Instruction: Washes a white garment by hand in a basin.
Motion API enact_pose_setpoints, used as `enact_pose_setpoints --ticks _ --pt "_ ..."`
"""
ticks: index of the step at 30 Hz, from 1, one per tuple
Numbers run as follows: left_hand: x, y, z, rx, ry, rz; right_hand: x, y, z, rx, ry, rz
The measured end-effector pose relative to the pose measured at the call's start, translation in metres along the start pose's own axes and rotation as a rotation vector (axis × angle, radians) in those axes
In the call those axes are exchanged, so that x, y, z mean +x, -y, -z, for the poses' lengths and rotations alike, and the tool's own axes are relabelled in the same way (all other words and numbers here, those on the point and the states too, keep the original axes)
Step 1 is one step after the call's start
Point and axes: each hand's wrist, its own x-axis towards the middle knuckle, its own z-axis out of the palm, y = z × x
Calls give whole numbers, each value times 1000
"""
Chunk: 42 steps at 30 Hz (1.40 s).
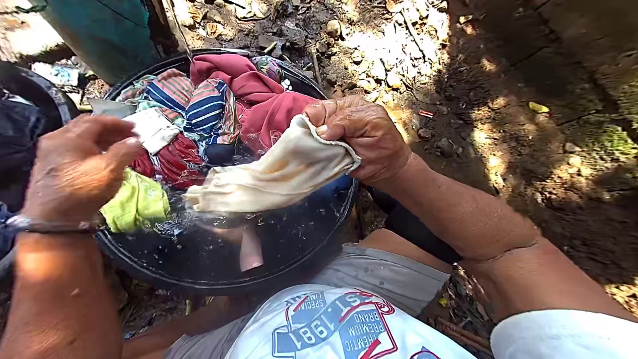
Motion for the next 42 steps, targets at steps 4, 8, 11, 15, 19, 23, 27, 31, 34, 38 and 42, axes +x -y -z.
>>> enact_pose_setpoints --ticks 4,8,11,15,19,23,27,31,34,38,42 --pt "24 -84 -61 -571 193 -146 4 13 -12 5 135 1" --pt "38 -117 -100 -863 537 -252 2 31 -19 -57 252 -17" --pt "32 -129 -106 -915 637 -305 -2 46 -16 -322 299 3" --pt "21 -136 -85 -817 396 -380 -12 59 -15 -911 197 108" --pt "17 -142 -60 -759 296 -481 -15 50 -7 -877 119 113" --pt "14 -145 -53 -755 312 -544 -16 48 -10 -635 51 108" --pt "12 -143 -50 -728 306 -532 -14 46 -11 -421 -16 70" --pt "10 -141 -48 -649 300 -506 -12 43 -10 -335 -78 73" --pt "9 -138 -48 -447 203 -514 -12 42 -7 -323 -106 64" --pt "6 -135 -49 -284 88 -517 -13 37 -2 -330 -140 76" --pt "8 -137 -55 -314 12 -539 -7 26 1 -251 -90 71"
